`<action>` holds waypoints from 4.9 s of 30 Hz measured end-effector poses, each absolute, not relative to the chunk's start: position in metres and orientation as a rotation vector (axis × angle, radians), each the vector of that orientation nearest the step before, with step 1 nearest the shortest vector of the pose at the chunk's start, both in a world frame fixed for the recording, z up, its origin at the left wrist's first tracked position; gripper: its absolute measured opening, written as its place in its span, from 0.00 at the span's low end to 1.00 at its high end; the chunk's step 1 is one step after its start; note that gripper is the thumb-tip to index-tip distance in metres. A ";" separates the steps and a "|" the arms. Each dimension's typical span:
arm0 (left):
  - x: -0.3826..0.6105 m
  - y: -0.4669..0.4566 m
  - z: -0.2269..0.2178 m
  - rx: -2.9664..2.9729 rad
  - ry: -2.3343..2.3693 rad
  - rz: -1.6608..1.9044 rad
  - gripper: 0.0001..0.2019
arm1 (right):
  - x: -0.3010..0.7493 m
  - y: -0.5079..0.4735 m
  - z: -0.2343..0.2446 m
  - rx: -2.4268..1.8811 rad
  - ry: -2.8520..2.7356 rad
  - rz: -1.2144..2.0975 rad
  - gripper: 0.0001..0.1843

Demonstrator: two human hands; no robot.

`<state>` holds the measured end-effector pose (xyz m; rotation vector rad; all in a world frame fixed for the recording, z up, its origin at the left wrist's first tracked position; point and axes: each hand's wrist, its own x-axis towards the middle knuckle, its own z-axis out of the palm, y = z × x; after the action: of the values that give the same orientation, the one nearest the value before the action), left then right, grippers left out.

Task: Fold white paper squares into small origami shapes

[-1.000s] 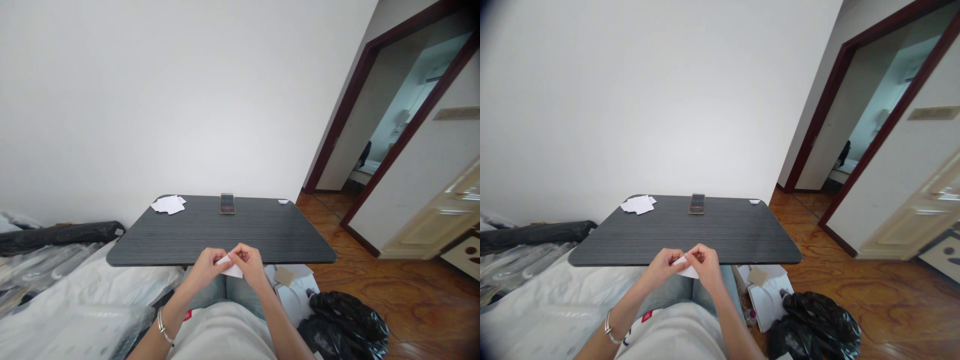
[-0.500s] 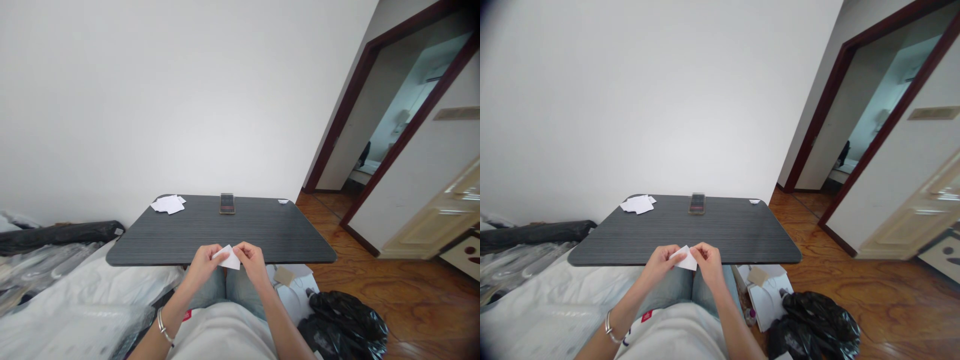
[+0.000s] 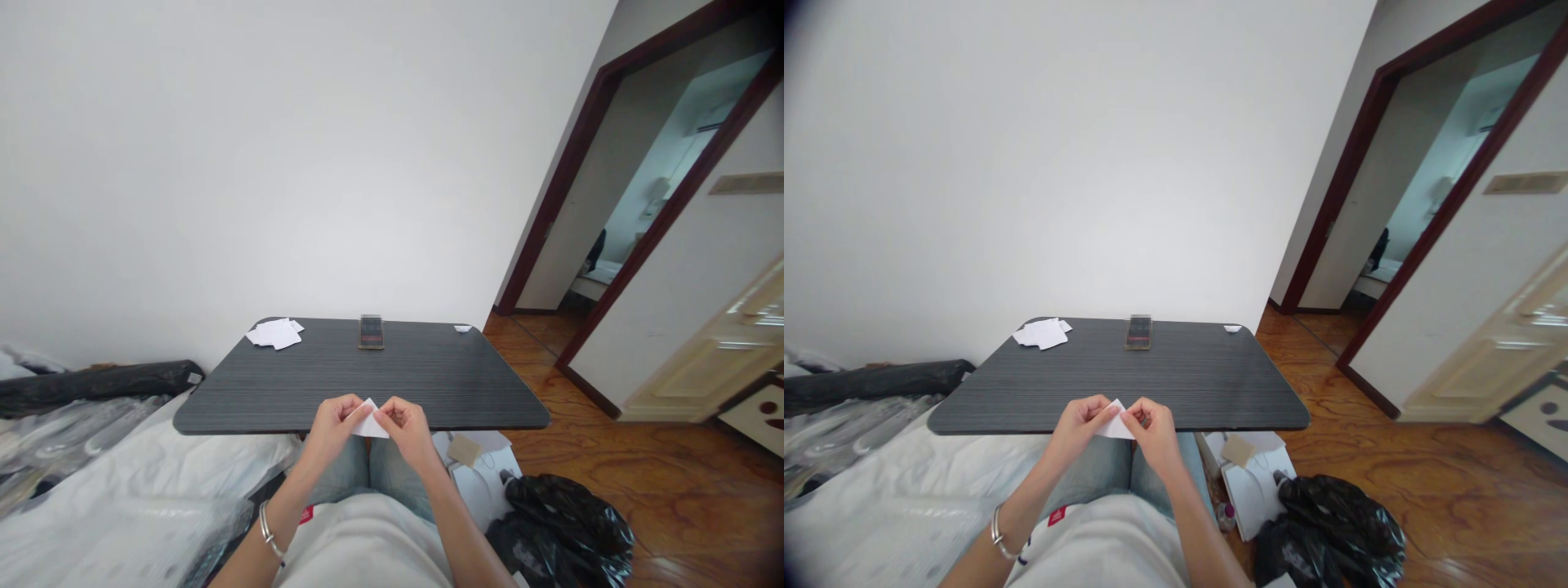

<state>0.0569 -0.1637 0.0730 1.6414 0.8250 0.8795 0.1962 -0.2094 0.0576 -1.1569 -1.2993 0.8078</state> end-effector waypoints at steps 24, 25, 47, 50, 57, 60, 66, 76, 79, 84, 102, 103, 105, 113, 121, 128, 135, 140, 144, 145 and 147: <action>0.045 -0.154 0.073 1.674 0.704 0.833 0.16 | 0.202 -0.200 0.048 -1.131 -1.133 0.912 0.09; 0.044 -0.154 0.074 1.653 0.697 0.838 0.16 | 0.202 -0.199 0.048 -1.118 -1.121 0.916 0.09; 0.043 -0.153 0.075 1.570 0.795 0.980 0.13 | 0.201 -0.200 0.050 -0.966 -1.104 0.808 0.11; 0.043 -0.153 0.073 1.566 0.773 0.973 0.17 | 0.201 -0.202 0.053 -0.940 -1.150 0.775 0.13; 0.043 -0.152 0.070 1.545 0.756 0.970 0.18 | 0.201 -0.202 0.052 -0.944 -1.147 0.806 0.13; 0.044 -0.153 0.071 1.560 0.777 0.977 0.18 | 0.199 -0.202 0.053 -0.950 -1.122 0.819 0.13; 0.048 -0.155 0.070 1.649 0.817 1.034 0.15 | 0.194 -0.203 0.054 -0.941 -1.055 0.897 0.14; 0.050 -0.161 0.075 1.853 0.878 1.123 0.12 | 0.191 -0.205 0.055 -0.954 -0.989 0.950 0.13; 0.050 -0.163 0.075 1.934 0.880 1.138 0.11 | 0.190 -0.205 0.054 -0.933 -0.944 0.983 0.12; 0.052 -0.167 0.077 2.045 0.897 1.164 0.10 | 0.188 -0.204 0.052 -0.917 -0.893 1.016 0.13; 0.049 -0.167 0.077 2.248 0.902 1.125 0.11 | 0.192 -0.200 0.045 -1.014 -0.924 0.841 0.12; 0.048 -0.166 0.078 2.245 0.901 1.125 0.11 | 0.193 -0.200 0.045 -1.013 -0.946 0.824 0.12; 0.046 -0.165 0.078 2.242 0.888 1.116 0.10 | 0.194 -0.201 0.045 -1.004 -0.972 0.798 0.11; 0.050 -0.164 0.078 2.082 0.797 1.114 0.13 | 0.191 -0.203 0.049 -0.964 -1.002 0.731 0.10; 0.047 -0.162 0.078 2.016 0.836 1.111 0.11 | 0.188 -0.204 0.050 -0.967 -0.978 0.808 0.10; 0.048 -0.160 0.074 1.895 0.729 1.044 0.12 | 0.194 -0.201 0.049 -0.937 -0.985 0.888 0.09; 0.049 -0.159 0.071 1.669 0.568 0.936 0.13 | 0.196 -0.203 0.048 -0.886 -1.061 0.916 0.08; 0.046 -0.156 0.070 1.707 0.527 0.989 0.10 | 0.197 -0.204 0.046 -0.907 -1.144 0.893 0.08; 0.044 -0.156 0.072 1.773 0.498 0.979 0.09 | 0.199 -0.205 0.046 -0.893 -1.187 0.896 0.08; 0.044 -0.156 0.072 1.779 0.488 0.978 0.09 | 0.199 -0.205 0.045 -0.891 -1.197 0.885 0.08; 0.044 -0.157 0.073 1.777 0.476 0.983 0.09 | 0.200 -0.205 0.045 -0.883 -1.212 0.849 0.07</action>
<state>0.0443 -0.1566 0.0727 1.7771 0.4755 0.9834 0.1997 -0.2048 0.0454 -0.8830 -1.2120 0.8489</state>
